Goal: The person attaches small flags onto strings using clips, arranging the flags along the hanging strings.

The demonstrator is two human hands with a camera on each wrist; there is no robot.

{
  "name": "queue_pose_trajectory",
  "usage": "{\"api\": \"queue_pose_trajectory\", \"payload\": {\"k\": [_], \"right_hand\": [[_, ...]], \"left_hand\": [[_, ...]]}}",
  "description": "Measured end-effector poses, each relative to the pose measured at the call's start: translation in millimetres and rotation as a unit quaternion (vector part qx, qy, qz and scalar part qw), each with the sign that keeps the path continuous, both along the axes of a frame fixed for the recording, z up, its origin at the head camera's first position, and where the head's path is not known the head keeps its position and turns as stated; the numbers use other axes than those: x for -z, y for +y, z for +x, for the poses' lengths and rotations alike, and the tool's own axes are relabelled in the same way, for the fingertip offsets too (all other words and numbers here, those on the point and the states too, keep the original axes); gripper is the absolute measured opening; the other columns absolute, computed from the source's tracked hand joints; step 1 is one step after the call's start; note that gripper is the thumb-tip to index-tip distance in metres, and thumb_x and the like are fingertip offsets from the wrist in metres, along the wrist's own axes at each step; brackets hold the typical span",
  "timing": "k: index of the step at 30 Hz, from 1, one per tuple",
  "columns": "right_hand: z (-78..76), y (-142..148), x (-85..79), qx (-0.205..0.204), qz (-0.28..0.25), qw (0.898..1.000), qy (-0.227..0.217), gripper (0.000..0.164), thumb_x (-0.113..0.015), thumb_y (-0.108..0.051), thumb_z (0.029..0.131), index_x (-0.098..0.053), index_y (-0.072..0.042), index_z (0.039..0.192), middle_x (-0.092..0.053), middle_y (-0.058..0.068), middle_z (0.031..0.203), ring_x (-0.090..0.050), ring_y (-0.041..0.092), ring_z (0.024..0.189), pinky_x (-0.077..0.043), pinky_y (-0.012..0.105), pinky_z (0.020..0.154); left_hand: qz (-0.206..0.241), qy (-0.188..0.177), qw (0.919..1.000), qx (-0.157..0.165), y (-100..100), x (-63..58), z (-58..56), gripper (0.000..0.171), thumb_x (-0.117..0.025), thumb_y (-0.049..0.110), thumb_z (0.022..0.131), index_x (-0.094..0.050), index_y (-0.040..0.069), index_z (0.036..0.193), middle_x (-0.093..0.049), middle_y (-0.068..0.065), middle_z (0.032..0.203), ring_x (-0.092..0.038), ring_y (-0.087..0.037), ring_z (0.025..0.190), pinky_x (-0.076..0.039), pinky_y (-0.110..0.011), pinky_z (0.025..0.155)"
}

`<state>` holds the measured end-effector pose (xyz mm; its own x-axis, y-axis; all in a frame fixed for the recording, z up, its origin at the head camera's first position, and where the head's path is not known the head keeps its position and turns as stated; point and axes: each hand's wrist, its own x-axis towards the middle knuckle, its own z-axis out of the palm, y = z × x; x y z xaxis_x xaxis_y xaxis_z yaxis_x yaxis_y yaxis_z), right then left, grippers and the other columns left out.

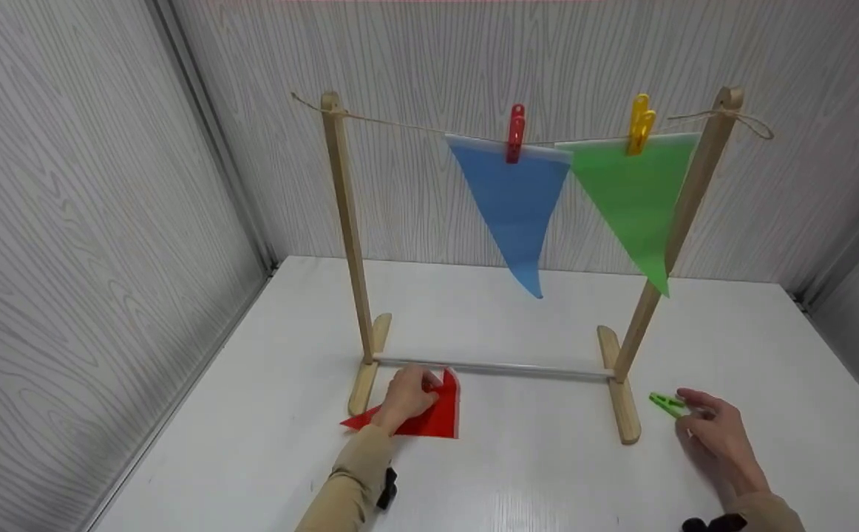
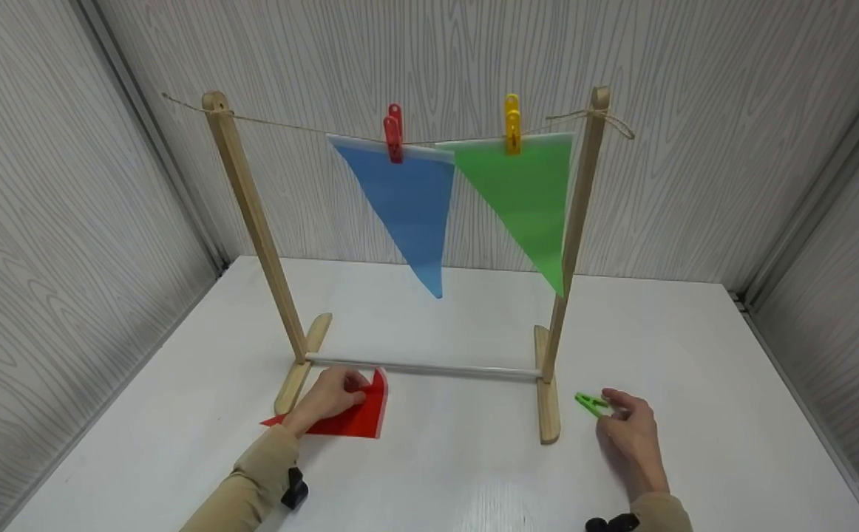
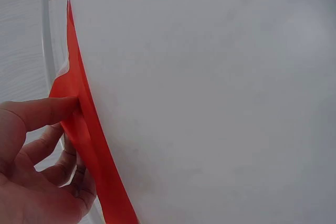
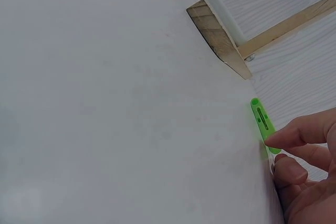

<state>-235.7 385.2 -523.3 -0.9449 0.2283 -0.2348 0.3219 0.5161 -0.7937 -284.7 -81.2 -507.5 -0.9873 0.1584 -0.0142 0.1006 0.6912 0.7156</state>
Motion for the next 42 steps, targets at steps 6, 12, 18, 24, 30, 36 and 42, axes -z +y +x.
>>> {"api": "queue_pose_trajectory", "payload": {"k": [6, 12, 18, 24, 30, 36, 42], "right_hand": [[1.2, 0.0, 1.1, -0.003, 0.004, 1.0, 0.009, 0.069, -0.059, -0.004, 0.084, -0.039, 0.004, 0.15, -0.037, 0.029, 0.152, -0.047, 0.021, 0.1, -0.048, 0.022, 0.065], [3.5, 0.9, 1.1, -0.018, -0.005, 0.999, 0.029, 0.065, -0.059, -0.002, 0.086, -0.04, 0.007, 0.148, -0.037, 0.032, 0.151, -0.052, 0.008, 0.075, -0.047, 0.02, 0.06], [2.3, 1.0, 0.2, -0.017, -0.001, 1.0, 0.024, 0.063, -0.06, -0.004, 0.087, -0.042, 0.007, 0.147, -0.039, 0.032, 0.149, -0.051, 0.005, 0.074, -0.047, 0.02, 0.06], [1.0, 1.2, -0.1, -0.006, 0.011, 1.0, 0.011, 0.058, -0.062, -0.006, 0.088, -0.047, 0.006, 0.143, -0.058, 0.016, 0.117, -0.05, 0.01, 0.076, -0.045, 0.023, 0.059], [0.4, 1.1, -1.9, 0.002, 0.012, 1.0, 0.001, 0.056, -0.066, -0.01, 0.09, -0.049, 0.005, 0.142, -0.057, 0.005, 0.103, -0.047, 0.013, 0.079, -0.043, 0.025, 0.059], [1.7, 0.0, -1.0, 0.007, 0.006, 1.0, 0.01, 0.056, -0.067, -0.011, 0.091, -0.049, 0.005, 0.141, -0.056, -0.001, 0.094, -0.047, 0.01, 0.076, -0.042, 0.024, 0.058], [0.7, -1.0, 1.3, 0.011, 0.014, 1.0, 0.017, 0.055, -0.064, -0.013, 0.094, -0.048, 0.006, 0.142, -0.06, 0.016, 0.115, -0.048, 0.014, 0.088, -0.043, 0.022, 0.064]], "left_hand": [[0.029, 0.005, 0.9995, 0.008, -2.0, 2.1, 2.1, 0.017, -0.063, -0.005, 0.089, -0.066, 0.002, 0.104, -0.066, -0.016, 0.111, -0.057, -0.026, 0.101, -0.052, -0.049, 0.098], [0.051, 0.033, 0.9981, 0.011, -3.1, 3.3, 1.1, 0.018, -0.062, -0.007, 0.088, -0.061, 0.004, 0.102, -0.065, -0.016, 0.112, -0.056, -0.026, 0.102, -0.052, -0.049, 0.099], [0.088, 0.033, 0.9956, 0.003, -3.5, 1.8, -2.1, 0.022, -0.062, -0.006, 0.09, -0.056, 0.005, 0.109, -0.064, -0.017, 0.115, -0.057, -0.025, 0.101, -0.054, -0.046, 0.098], [0.147, 0.015, 0.9886, -0.027, -4.4, -0.7, -1.4, 0.029, -0.063, 0.0, 0.094, -0.051, 0.007, 0.12, -0.064, -0.015, 0.12, -0.061, -0.024, 0.101, -0.056, -0.044, 0.097], [0.195, 0.018, 0.9791, -0.055, -4.1, -2.3, -0.7, 0.039, -0.063, 0.003, 0.094, -0.045, 0.008, 0.128, -0.064, -0.015, 0.119, -0.063, -0.024, 0.1, -0.057, -0.046, 0.096], [0.205, 0.028, 0.9753, -0.077, -3.6, -1.8, -3.9, 0.051, -0.064, 0.001, 0.093, -0.04, 0.007, 0.138, -0.066, -0.018, 0.114, -0.063, -0.023, 0.095, -0.058, -0.043, 0.095], [0.225, 0.019, 0.9709, -0.08, -4.6, -0.6, -3.8, 0.053, -0.064, 0.002, 0.094, -0.044, 0.007, 0.143, -0.065, -0.017, 0.111, -0.062, -0.023, 0.096, -0.058, -0.043, 0.096]]}}
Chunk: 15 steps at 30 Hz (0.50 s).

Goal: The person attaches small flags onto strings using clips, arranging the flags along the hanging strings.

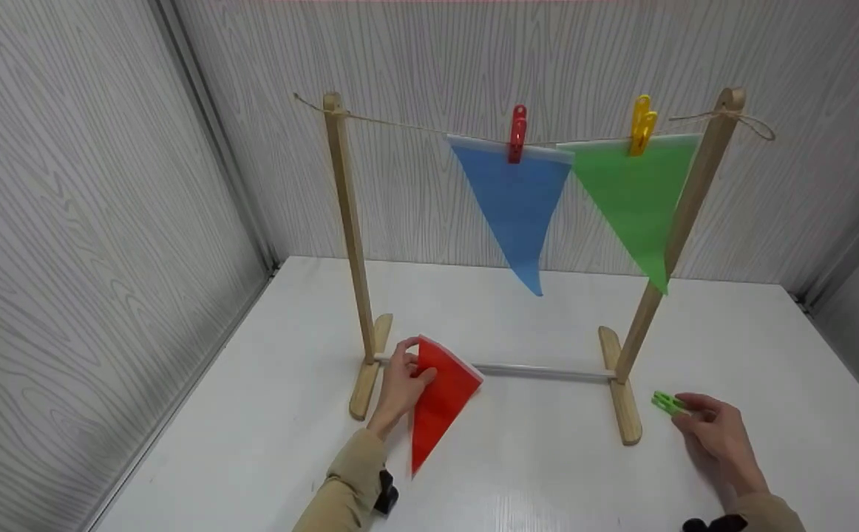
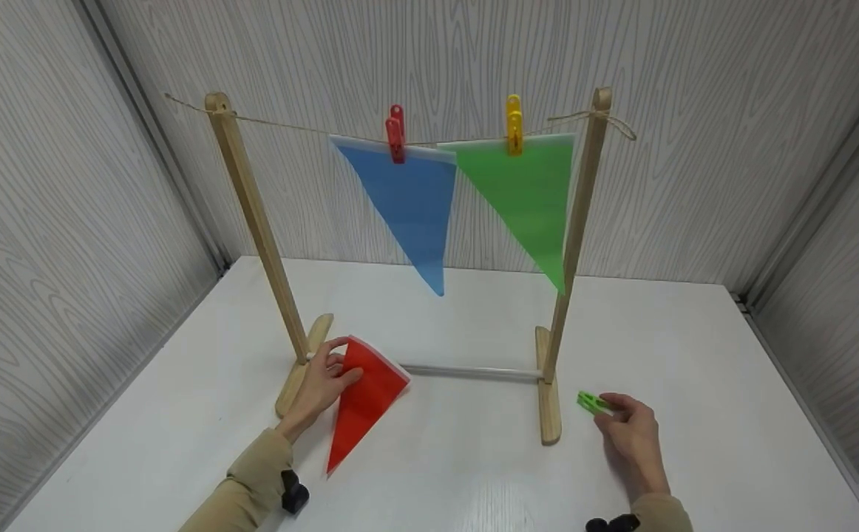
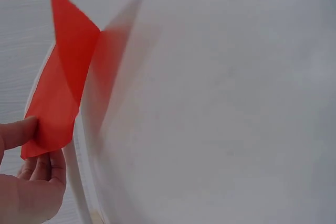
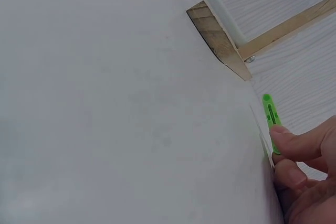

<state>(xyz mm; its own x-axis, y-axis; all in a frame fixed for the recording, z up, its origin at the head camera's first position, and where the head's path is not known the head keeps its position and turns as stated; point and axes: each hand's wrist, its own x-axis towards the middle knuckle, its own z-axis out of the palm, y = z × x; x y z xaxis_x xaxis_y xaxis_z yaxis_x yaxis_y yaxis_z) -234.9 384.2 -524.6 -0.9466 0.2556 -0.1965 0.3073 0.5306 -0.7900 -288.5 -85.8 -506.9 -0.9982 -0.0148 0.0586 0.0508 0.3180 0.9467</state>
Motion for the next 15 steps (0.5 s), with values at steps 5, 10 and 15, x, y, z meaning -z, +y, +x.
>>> {"api": "queue_pose_trajectory", "payload": {"k": [5, 10, 15], "right_hand": [[-1.8, -1.7, 1.2, 0.004, 0.006, 1.0, 0.006, 0.053, -0.06, -0.013, 0.096, -0.047, 0.008, 0.142, -0.052, 0.028, 0.135, -0.048, 0.019, 0.096, -0.043, 0.019, 0.067], [-3.0, -3.3, 0.7, 0.011, 0.002, 1.0, 0.01, 0.049, -0.055, -0.009, 0.098, -0.046, 0.01, 0.142, -0.054, 0.026, 0.127, -0.047, 0.017, 0.092, -0.043, 0.021, 0.063], [-3.3, -3.3, -0.3, 0.005, 0.003, 1.0, 0.013, 0.048, -0.052, -0.01, 0.1, -0.044, 0.012, 0.143, -0.053, 0.03, 0.13, -0.047, 0.016, 0.092, -0.043, 0.021, 0.061]], "left_hand": [[0.005, 0.017, 0.9998, 0.004, -0.7, 1.0, 2.2, 0.048, -0.067, 0.005, 0.095, -0.052, 0.005, 0.141, -0.066, -0.016, 0.117, -0.061, -0.024, 0.101, -0.058, -0.041, 0.098], [0.024, 0.037, 0.9991, 0.0, -0.9, 0.4, 2.2, 0.046, -0.067, 0.007, 0.095, -0.056, 0.004, 0.139, -0.065, -0.015, 0.121, -0.058, -0.023, 0.104, -0.057, -0.037, 0.099], [0.051, 0.047, 0.9976, -0.004, -1.3, -0.1, 1.4, 0.05, -0.066, 0.006, 0.095, -0.051, 0.004, 0.143, -0.062, -0.017, 0.127, -0.057, -0.025, 0.108, -0.055, -0.041, 0.103]]}}
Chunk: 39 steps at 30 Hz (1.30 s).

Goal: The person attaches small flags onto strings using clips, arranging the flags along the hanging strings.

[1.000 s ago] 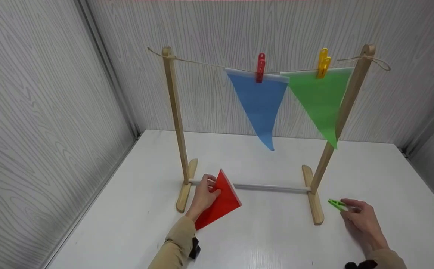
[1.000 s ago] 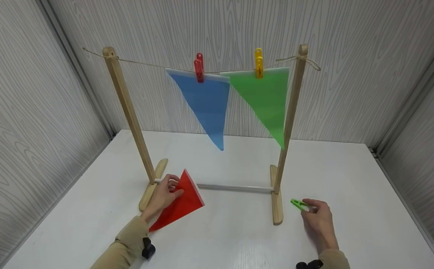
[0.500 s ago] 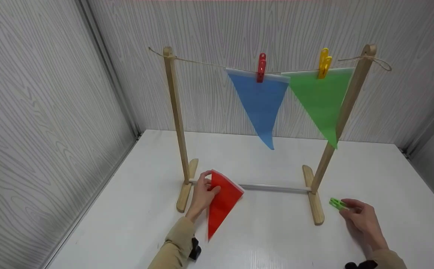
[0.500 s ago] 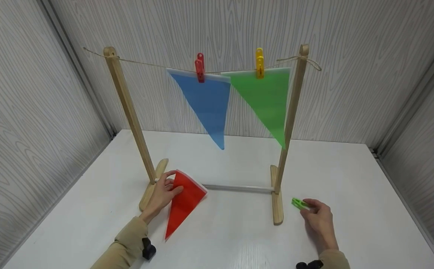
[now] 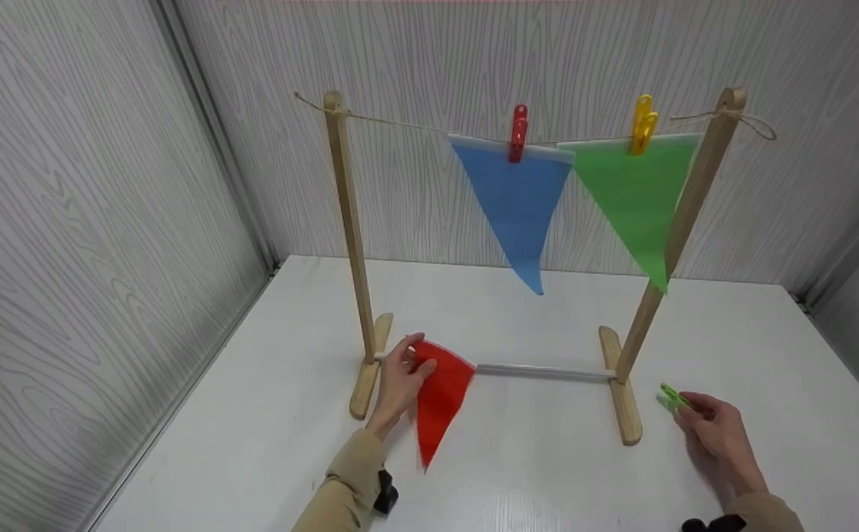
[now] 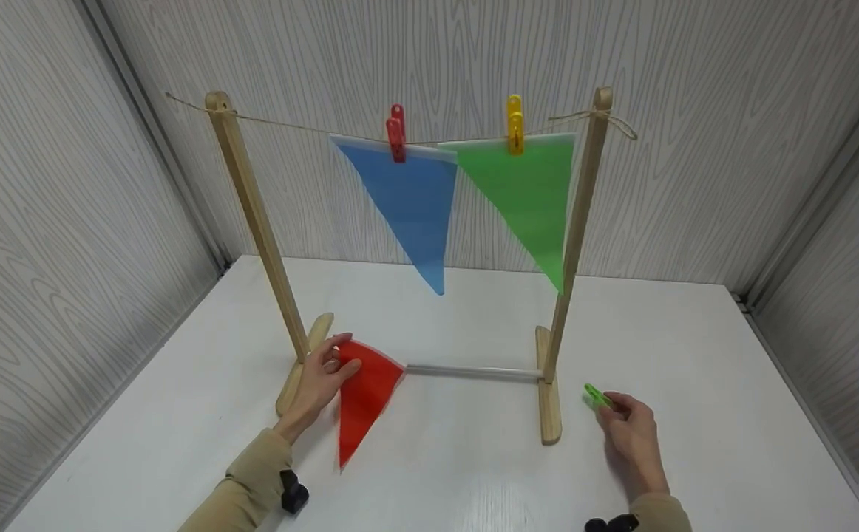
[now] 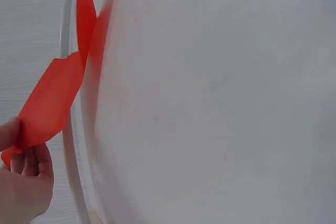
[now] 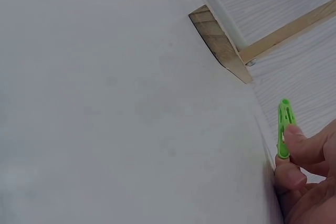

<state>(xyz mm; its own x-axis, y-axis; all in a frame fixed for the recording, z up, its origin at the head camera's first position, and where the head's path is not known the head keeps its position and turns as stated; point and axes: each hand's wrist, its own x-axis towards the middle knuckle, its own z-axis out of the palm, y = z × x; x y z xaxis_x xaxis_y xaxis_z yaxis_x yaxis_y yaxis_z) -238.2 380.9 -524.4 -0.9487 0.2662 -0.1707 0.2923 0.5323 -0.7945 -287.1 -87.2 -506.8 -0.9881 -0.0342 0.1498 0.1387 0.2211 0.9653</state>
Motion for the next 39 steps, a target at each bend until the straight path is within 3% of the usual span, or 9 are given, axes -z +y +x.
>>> {"api": "queue_pose_trajectory", "payload": {"k": [6, 11, 17, 22, 26, 29, 34, 39], "right_hand": [[-0.2, 0, -0.2, -0.003, -0.001, 1.0, 0.002, 0.048, -0.051, -0.015, 0.103, -0.044, 0.011, 0.143, -0.055, 0.028, 0.128, -0.049, 0.012, 0.084, -0.044, 0.023, 0.058], [0.3, 0, -1.9, -0.007, -0.004, 1.0, -0.001, 0.052, -0.05, -0.022, 0.104, -0.042, 0.009, 0.146, -0.047, 0.032, 0.143, -0.049, 0.013, 0.094, -0.045, 0.022, 0.062], [3.6, -4, -5.8, -0.007, -0.019, 1.0, 0.0, 0.055, -0.051, -0.026, 0.104, -0.041, 0.007, 0.147, -0.046, 0.029, 0.143, -0.05, 0.008, 0.088, -0.046, 0.022, 0.063], [4.2, -6, -8.9, -0.007, -0.043, 0.999, -0.004, 0.055, -0.05, -0.026, 0.105, -0.039, 0.005, 0.149, -0.057, 0.01, 0.12, -0.05, 0.004, 0.075, -0.045, 0.024, 0.058], [6.0, -9, -11.7, -0.02, -0.056, 0.998, 0.009, 0.054, -0.049, -0.026, 0.106, -0.039, 0.006, 0.149, -0.057, -0.005, 0.1, -0.051, 0.005, 0.074, -0.045, 0.024, 0.057], [7.0, -10, -14.2, -0.031, -0.065, 0.997, 0.019, 0.055, -0.048, -0.026, 0.107, -0.038, 0.007, 0.149, -0.058, -0.006, 0.092, -0.053, 0.005, 0.074, -0.047, 0.024, 0.057], [7.0, -13, -18.1, -0.041, -0.083, 0.995, 0.025, 0.06, -0.049, -0.032, 0.106, -0.037, 0.008, 0.148, -0.062, -0.009, 0.099, -0.058, 0.002, 0.078, -0.053, 0.024, 0.064], [8.4, -16, -22.7, -0.049, -0.116, 0.991, 0.052, 0.062, -0.05, -0.037, 0.106, -0.036, 0.006, 0.149, -0.062, -0.024, 0.099, -0.061, -0.003, 0.082, -0.054, 0.023, 0.065]], "left_hand": [[0.003, 0.01, 0.9999, 0.001, -1, 0.4, -1.0, 0.044, -0.062, 0.001, 0.096, -0.055, 0.001, 0.14, -0.058, -0.02, 0.143, -0.057, -0.035, 0.125, -0.05, -0.048, 0.107], [0.02, 0.011, 0.9997, -0.004, -3, -0.7, -1.3, 0.041, -0.064, 0.006, 0.097, -0.059, 0.004, 0.138, -0.06, -0.017, 0.142, -0.057, -0.034, 0.129, -0.051, -0.047, 0.106], [0.054, 0.023, 0.9977, -0.033, -4, -4.4, -1.2, 0.035, -0.068, 0.017, 0.097, -0.066, 0.007, 0.13, -0.067, -0.015, 0.133, -0.065, -0.026, 0.112, -0.056, -0.04, 0.1], [0.063, 0.033, 0.9937, -0.087, -2, -10.5, -0.3, 0.023, -0.07, 0.018, 0.095, -0.074, 0.008, 0.116, -0.074, -0.01, 0.114, -0.066, -0.022, 0.108, -0.055, -0.042, 0.103], [0.072, 0.05, 0.9914, -0.096, -2, -14.3, 1.0, 0.022, -0.071, 0.018, 0.094, -0.074, 0.007, 0.112, -0.074, -0.01, 0.109, -0.067, -0.021, 0.1, -0.058, -0.038, 0.098], [0.077, 0.066, 0.9902, -0.096, -2, -16.3, 1.6, 0.021, -0.073, 0.016, 0.093, -0.074, 0.006, 0.111, -0.074, -0.012, 0.108, -0.068, -0.022, 0.098, -0.059, -0.034, 0.095], [0.09, 0.077, 0.9873, -0.106, -2, -18.5, 0.9, 0.019, -0.074, 0.016, 0.091, -0.074, 0.006, 0.108, -0.074, -0.014, 0.108, -0.069, -0.024, 0.099, -0.059, -0.035, 0.094], [0.107, 0.07, 0.9848, -0.118, 0, -26.1, 2.5, 0.02, -0.074, 0.016, 0.092, -0.075, 0.008, 0.11, -0.075, -0.013, 0.11, -0.07, -0.024, 0.102, -0.058, -0.039, 0.098]]}}
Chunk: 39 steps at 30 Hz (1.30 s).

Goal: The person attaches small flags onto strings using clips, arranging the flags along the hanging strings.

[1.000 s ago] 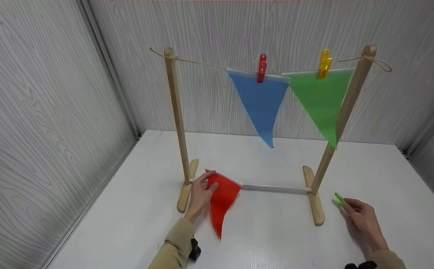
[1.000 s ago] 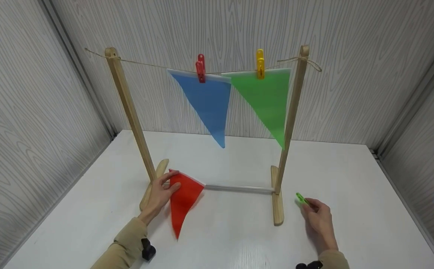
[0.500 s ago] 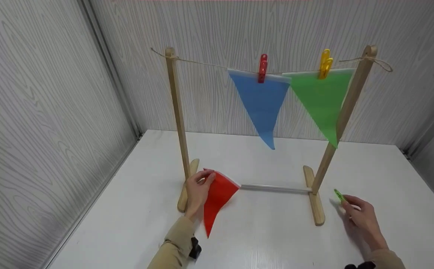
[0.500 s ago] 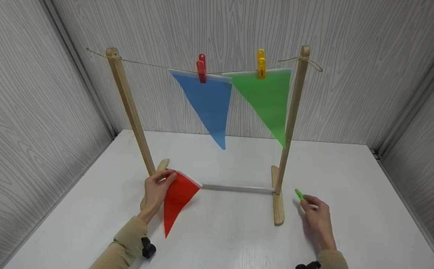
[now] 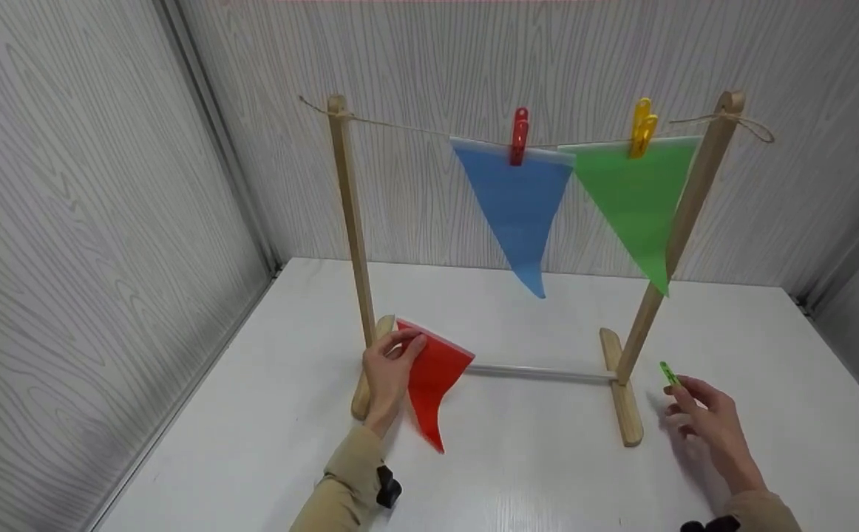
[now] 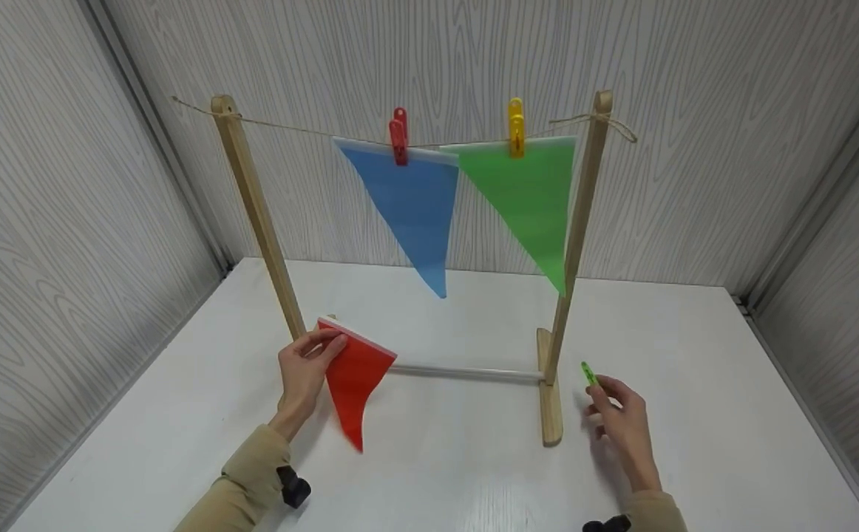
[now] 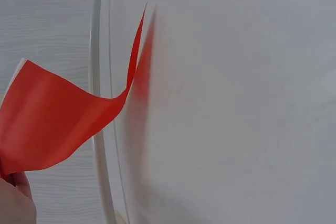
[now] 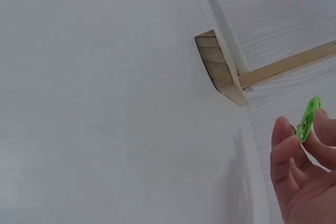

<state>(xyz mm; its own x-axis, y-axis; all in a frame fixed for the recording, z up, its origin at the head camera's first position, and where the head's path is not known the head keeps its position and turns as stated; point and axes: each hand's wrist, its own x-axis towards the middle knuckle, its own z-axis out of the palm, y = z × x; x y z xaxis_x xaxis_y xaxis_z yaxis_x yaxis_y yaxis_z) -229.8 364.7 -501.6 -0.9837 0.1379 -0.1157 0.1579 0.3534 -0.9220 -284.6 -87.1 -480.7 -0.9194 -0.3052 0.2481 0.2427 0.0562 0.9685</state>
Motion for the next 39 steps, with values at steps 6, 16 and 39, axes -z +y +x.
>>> {"api": "queue_pose_trajectory", "payload": {"k": [6, 16, 39], "right_hand": [[3.3, -5, -6.7, 0.013, -0.078, 0.995, 0.056, 0.049, -0.052, -0.034, 0.105, -0.045, -0.001, 0.14, -0.064, -0.026, 0.094, -0.061, 0.0, 0.079, -0.051, 0.021, 0.057], [4.9, -17, -14.1, 0.035, -0.211, 0.969, 0.123, 0.024, -0.058, -0.029, 0.102, -0.062, -0.019, 0.123, -0.068, -0.013, 0.096, -0.06, 0.006, 0.079, -0.052, 0.02, 0.055], [12.1, -44, -38.0, 0.004, -0.337, 0.92, 0.2, 0.021, -0.055, -0.011, 0.103, -0.068, -0.011, 0.119, -0.074, -0.002, 0.099, -0.061, 0.009, 0.078, -0.051, 0.02, 0.054]], "left_hand": [[0.047, -0.023, 0.9986, -0.004, 3, -8.4, 2.0, 0.021, -0.075, 0.019, 0.092, -0.076, 0.009, 0.11, -0.074, -0.011, 0.111, -0.07, -0.024, 0.1, -0.06, -0.041, 0.093], [0.084, -0.015, 0.996, -0.026, 1, -16.2, 1.6, 0.025, -0.077, 0.024, 0.09, -0.077, 0.01, 0.111, -0.076, -0.009, 0.108, -0.07, -0.022, 0.095, -0.061, -0.031, 0.089], [0.153, -0.002, 0.9878, -0.032, 0, -37.1, -2.5, 0.047, -0.078, 0.025, 0.089, -0.051, 0.014, 0.127, -0.072, -0.013, 0.122, -0.07, -0.024, 0.106, -0.059, -0.043, 0.095]]}}
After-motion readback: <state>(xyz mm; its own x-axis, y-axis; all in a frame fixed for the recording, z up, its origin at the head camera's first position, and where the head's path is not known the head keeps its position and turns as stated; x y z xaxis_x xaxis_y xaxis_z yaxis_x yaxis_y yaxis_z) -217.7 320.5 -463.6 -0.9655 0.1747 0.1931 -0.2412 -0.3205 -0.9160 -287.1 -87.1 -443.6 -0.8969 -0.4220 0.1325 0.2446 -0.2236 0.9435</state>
